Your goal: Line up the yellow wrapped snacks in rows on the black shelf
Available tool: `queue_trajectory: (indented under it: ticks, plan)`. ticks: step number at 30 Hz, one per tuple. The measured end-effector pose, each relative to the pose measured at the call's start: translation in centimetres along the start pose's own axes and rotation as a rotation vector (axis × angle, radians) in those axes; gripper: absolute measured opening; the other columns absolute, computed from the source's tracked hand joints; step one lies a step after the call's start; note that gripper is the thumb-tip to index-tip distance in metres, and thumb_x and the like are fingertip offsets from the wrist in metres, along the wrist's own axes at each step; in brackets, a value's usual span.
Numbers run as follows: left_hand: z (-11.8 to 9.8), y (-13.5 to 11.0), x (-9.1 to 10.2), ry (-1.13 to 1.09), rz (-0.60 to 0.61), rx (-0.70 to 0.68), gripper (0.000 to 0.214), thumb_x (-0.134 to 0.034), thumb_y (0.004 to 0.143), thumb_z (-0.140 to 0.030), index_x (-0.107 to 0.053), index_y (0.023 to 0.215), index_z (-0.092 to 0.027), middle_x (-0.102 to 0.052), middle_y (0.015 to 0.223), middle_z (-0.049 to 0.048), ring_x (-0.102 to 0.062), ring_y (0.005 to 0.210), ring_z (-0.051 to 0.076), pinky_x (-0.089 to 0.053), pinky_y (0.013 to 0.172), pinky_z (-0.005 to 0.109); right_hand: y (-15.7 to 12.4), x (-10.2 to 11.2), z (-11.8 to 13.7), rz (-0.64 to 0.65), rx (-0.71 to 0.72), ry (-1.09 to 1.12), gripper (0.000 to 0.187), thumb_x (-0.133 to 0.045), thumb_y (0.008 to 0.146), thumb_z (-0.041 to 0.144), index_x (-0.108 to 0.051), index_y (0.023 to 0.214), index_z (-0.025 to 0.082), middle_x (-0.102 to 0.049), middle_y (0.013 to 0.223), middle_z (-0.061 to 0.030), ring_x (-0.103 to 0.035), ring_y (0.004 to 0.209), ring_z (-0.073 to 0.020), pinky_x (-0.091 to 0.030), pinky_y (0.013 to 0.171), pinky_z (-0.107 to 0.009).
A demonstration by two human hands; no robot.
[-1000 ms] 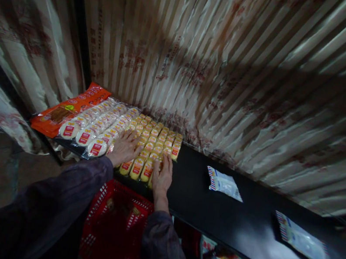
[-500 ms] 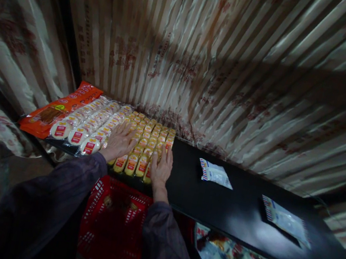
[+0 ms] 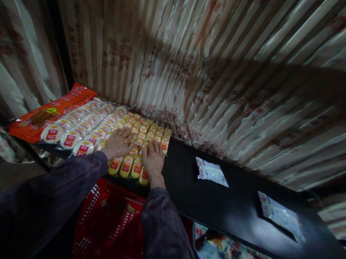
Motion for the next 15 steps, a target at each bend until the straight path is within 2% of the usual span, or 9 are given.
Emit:
queue_trajectory:
  ticks: [3, 7, 10, 12, 14, 15]
  plan:
    - [-0.2, 0.0, 0.7, -0.018, -0.035, -0.001, 0.056, -0.031, 0.093, -0.048, -0.052, 0.134, -0.017, -0.047, 0.143, 0.0131, -0.036, 0.137, 0.028, -0.021, 0.115, 0.048, -0.2, 0.4, 0.0, -0.04, -0.01, 0.054, 0.053, -0.032, 0.094, 0.046, -0.052, 0.134, 0.016, -0.045, 0.145, -0.0103, -0.035, 0.138, -0.0227, -0.028, 0.114, -0.043]
    - [-1.3, -2.2, 2.7, -0.082, -0.123, -0.043, 0.05, -0.034, 0.093, -0.042, -0.055, 0.13, -0.016, -0.049, 0.141, 0.011, -0.036, 0.137, 0.025, -0.021, 0.116, 0.047, -2.0, 2.0, 0.0, -0.254, -0.069, 0.184, 0.053, -0.029, 0.094, 0.044, -0.052, 0.132, 0.015, -0.046, 0.144, -0.0119, -0.037, 0.136, -0.0223, -0.03, 0.113, -0.044]
    - [-2.6, -6.5, 3.5, -0.234, -0.126, -0.14, 0.042, -0.032, 0.095, -0.033, -0.061, 0.121, -0.016, -0.058, 0.132, 0.0089, -0.045, 0.129, 0.02, -0.03, 0.114, 0.039, -5.6, 3.3, 0.5, -0.436, -0.104, 0.306, 0.051, -0.026, 0.094, 0.041, -0.053, 0.128, 0.014, -0.053, 0.135, -0.0137, -0.045, 0.129, -0.0217, -0.035, 0.109, -0.044]
    - [-3.5, -10.5, 3.1, -0.376, -0.052, -0.202, 0.04, -0.031, 0.095, -0.03, -0.062, 0.117, -0.018, -0.065, 0.12, 0.0059, -0.055, 0.117, 0.016, -0.039, 0.107, 0.033, -9.0, 3.8, 1.1, -0.494, -0.134, 0.397, 0.047, -0.027, 0.095, 0.039, -0.054, 0.124, 0.015, -0.058, 0.126, -0.0135, -0.052, 0.12, -0.021, -0.04, 0.104, -0.042]
    - [-4.3, -15.0, 1.6, -0.47, 0.109, -0.183, 0.037, -0.031, 0.095, -0.03, -0.063, 0.112, -0.021, -0.068, 0.113, 0.0044, -0.061, 0.107, 0.014, -0.047, 0.098, 0.03, -13.0, 3.5, 1.9, -0.479, -0.187, 0.5, 0.041, -0.031, 0.094, 0.039, -0.056, 0.117, 0.015, -0.063, 0.114, -0.0123, -0.058, 0.108, -0.0202, -0.045, 0.097, -0.039]
    - [-4.7, -17.4, 0.6, -0.484, 0.234, -0.176, 0.037, -0.031, 0.095, -0.029, -0.063, 0.111, -0.021, -0.068, 0.112, 0.0042, -0.063, 0.104, 0.015, -0.049, 0.094, 0.03, -15.1, 3.1, 2.2, -0.46, -0.226, 0.541, 0.039, -0.033, 0.094, 0.039, -0.057, 0.114, 0.015, -0.064, 0.108, -0.0117, -0.061, 0.102, -0.0199, -0.047, 0.093, -0.038]
Point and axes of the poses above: each hand's wrist, its own y-axis towards the middle knuckle, its own x-axis out of the back of the hand, z = x × y, the point moved 1 cm from there along y, towards the middle knuckle
